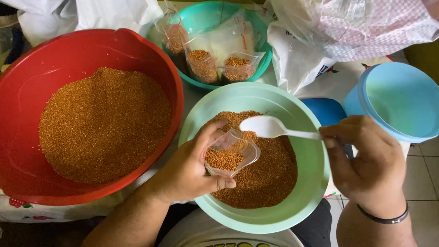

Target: The person fills small plastic bags with birdseed by hand using a plastic spoon to scoop seed from a bowl, then closes the bags.

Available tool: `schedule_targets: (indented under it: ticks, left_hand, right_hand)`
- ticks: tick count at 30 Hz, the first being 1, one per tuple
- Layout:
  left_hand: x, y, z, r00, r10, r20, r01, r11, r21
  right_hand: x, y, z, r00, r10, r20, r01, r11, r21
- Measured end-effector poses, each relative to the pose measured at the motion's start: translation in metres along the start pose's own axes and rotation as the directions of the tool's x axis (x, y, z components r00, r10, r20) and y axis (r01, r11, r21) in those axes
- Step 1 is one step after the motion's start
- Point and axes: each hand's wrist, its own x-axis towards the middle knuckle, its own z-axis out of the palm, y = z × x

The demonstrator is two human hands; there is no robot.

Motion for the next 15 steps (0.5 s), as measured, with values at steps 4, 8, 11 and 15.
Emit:
schedule_targets:
  ticks: [4, 8, 11, 15]
  left_hand:
    - [-0.003, -0.001, -0.001, 0.997, -0.077, 0.011, 0.077, 0.997, 0.030]
    - [-0.003, -0.003, -0.001, 0.999, -0.032, 0.011, 0.032, 0.999, 0.011]
    - [-0.002, -0.002, -0.002, 1.000, -0.009, 0.028, 0.009, 1.000, 0.003]
    - [-0.003, -0.002, -0.002, 0.999, -0.027, 0.017, 0.027, 1.000, -0.007]
  right_hand:
    - [-0.016, 0.023, 0.002, 0.998, 0.065, -0.006, -0.065, 0.997, -0.036]
    - [-0.022, 0.033, 0.011, 0.939, 0.104, 0.328, -0.087, 0.994, -0.068]
    - [-0.026, 0.036, 0.018, 0.895, 0.055, 0.443, -0.026, 0.997, -0.072]
    - [-0.027, 0.034, 0.025, 0.862, 0.064, 0.502, -0.049, 0.998, -0.042]
